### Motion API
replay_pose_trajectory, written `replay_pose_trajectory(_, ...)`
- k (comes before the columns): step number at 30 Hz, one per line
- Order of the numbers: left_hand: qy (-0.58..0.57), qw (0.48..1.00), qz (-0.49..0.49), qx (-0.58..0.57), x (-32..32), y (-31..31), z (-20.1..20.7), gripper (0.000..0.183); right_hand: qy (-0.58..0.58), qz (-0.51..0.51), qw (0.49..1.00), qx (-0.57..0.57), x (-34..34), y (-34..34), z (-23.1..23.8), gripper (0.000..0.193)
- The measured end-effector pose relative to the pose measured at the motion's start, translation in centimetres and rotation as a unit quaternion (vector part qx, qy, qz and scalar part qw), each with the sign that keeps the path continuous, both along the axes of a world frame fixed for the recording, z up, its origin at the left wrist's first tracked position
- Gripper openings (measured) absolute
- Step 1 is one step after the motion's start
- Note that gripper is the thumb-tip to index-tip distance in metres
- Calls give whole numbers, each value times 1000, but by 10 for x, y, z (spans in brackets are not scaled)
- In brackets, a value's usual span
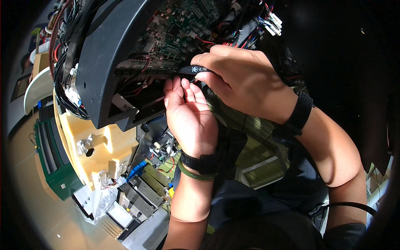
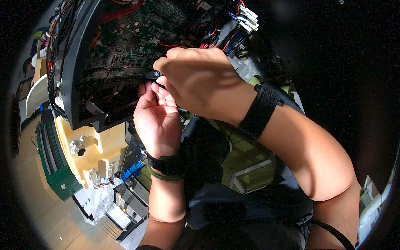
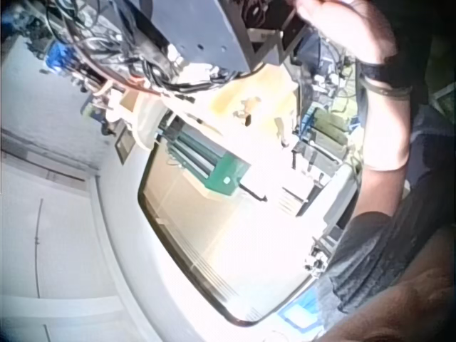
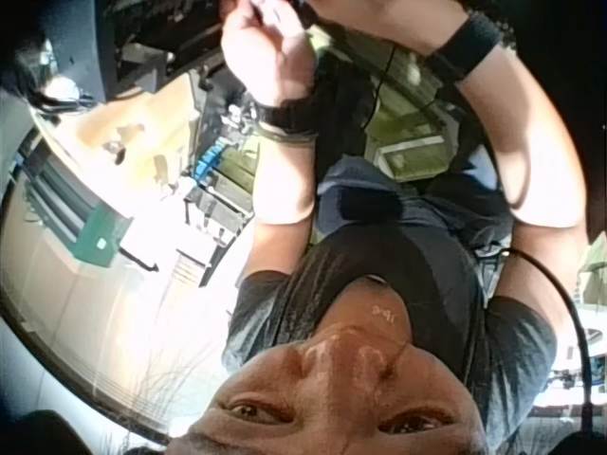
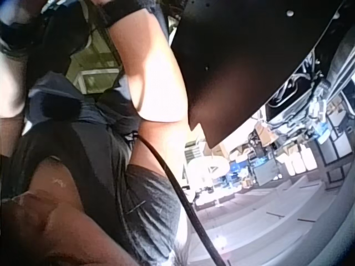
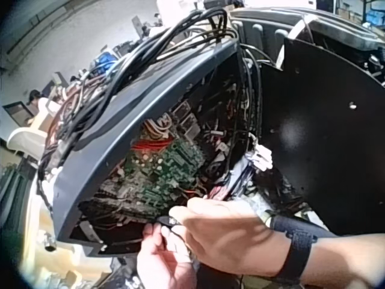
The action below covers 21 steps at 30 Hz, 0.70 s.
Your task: Connecting wires and organizing connectors on an electronic circuit board within a larger assembly.
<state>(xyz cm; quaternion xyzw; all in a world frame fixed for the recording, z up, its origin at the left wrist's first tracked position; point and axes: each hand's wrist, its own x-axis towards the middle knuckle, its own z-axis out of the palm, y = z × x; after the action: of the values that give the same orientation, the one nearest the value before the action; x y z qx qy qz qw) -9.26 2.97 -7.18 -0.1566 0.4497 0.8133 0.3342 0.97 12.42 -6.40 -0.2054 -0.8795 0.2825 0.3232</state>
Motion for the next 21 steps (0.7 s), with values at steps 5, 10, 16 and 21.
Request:
replay_pose_trajectory(5,17,1000,4,2,3,1,3,25,4,-22,1000,-11,-2,1,-1,14)
replay_pose_trajectory(10,27,1000,1,-1,4,1,4,27,19,-14,1000,3,-3,0,-5,14)
replay_pose_trajectory(16,21,1000,2,-8,4,2,3,30,-8,-2,1000,-17,-1,1,-4,16)
replay_pose_trajectory(21,23,1000,2,1,4,0,4,31,-31,-16,999,-25,0,2,5,13)
